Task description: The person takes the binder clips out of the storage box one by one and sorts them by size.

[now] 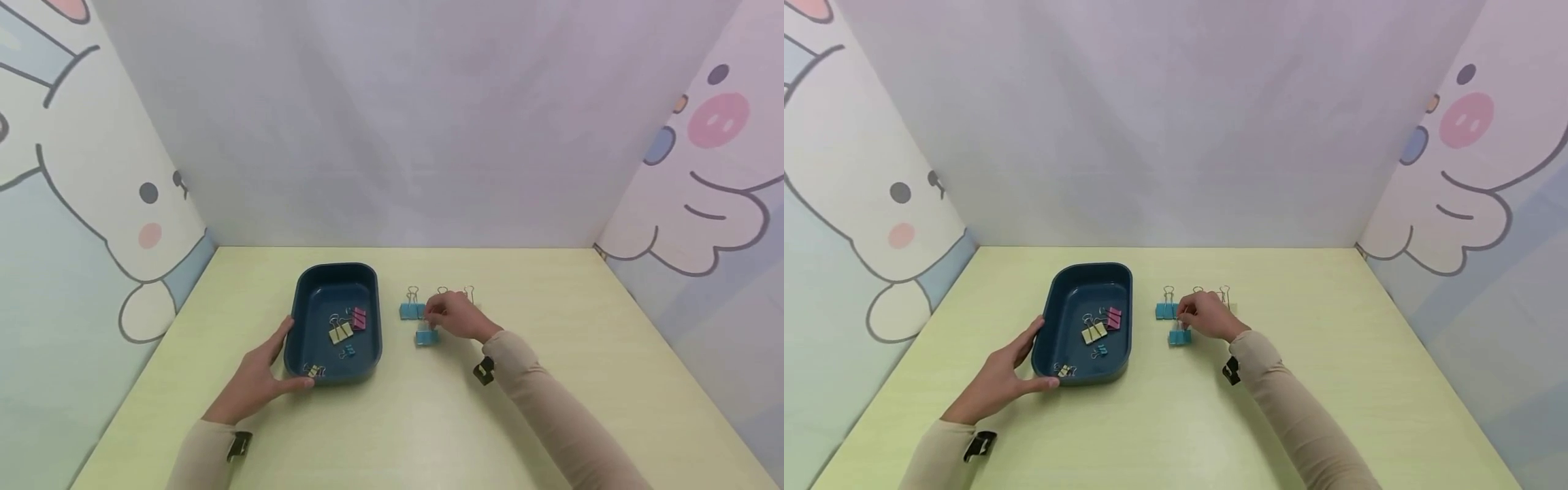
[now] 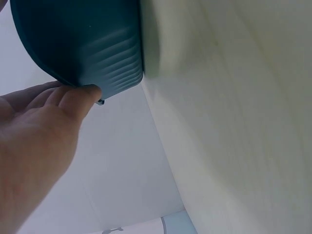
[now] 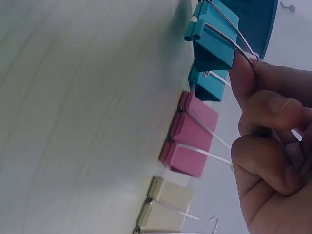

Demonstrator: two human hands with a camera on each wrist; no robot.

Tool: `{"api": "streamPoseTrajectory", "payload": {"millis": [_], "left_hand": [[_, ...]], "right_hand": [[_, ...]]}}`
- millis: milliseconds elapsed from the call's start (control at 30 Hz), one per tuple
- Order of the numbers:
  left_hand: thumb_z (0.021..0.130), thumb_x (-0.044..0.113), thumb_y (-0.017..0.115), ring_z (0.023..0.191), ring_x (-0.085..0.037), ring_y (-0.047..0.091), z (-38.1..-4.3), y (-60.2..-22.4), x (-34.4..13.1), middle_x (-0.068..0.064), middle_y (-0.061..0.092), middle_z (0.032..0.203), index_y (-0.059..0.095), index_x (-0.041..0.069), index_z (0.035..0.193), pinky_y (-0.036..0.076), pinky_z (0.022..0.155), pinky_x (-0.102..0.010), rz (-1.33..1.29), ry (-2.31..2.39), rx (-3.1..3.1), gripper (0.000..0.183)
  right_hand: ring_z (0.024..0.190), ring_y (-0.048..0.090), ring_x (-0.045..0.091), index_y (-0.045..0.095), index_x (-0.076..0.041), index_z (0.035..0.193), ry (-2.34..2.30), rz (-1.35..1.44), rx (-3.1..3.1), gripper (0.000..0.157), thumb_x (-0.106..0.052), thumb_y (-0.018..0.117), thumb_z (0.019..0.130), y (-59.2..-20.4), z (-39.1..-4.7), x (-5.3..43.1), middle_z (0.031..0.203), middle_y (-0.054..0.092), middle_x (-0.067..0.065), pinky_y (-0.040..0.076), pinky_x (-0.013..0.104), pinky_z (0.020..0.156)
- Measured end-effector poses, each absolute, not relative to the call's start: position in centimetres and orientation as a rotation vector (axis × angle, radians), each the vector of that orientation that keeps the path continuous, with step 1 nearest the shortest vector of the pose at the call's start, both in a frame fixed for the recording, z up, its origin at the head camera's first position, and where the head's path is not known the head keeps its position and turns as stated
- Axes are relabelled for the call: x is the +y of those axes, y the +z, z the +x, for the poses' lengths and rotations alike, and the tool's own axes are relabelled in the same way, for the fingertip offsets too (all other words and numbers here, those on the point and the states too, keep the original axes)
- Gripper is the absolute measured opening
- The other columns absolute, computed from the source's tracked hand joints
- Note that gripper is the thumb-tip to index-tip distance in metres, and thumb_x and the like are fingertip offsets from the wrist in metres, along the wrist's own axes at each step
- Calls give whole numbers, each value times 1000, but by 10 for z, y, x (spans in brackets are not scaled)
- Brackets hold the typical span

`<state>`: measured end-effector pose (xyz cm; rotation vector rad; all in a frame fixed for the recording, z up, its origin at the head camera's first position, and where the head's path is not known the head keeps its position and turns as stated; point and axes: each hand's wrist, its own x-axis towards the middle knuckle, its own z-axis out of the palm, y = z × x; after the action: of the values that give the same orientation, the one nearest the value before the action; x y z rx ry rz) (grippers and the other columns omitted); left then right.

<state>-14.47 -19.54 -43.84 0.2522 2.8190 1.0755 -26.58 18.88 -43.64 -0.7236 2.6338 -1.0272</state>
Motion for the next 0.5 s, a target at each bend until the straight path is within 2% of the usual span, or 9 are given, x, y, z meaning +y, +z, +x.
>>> {"api": "streamPoseTrajectory", "payload": {"millis": [500], "left_hand": [[74,56,84,148,-48,31,-147,-443,-196,-18,19,168,15,11,162,38,116,-57,247,1105,2801,121]], "right_hand": [[73,68,10,74,-7,93,-1005,-746,2622,11,-8,63,97,-444,-266,166,81,74,2,53,23,67]]}}
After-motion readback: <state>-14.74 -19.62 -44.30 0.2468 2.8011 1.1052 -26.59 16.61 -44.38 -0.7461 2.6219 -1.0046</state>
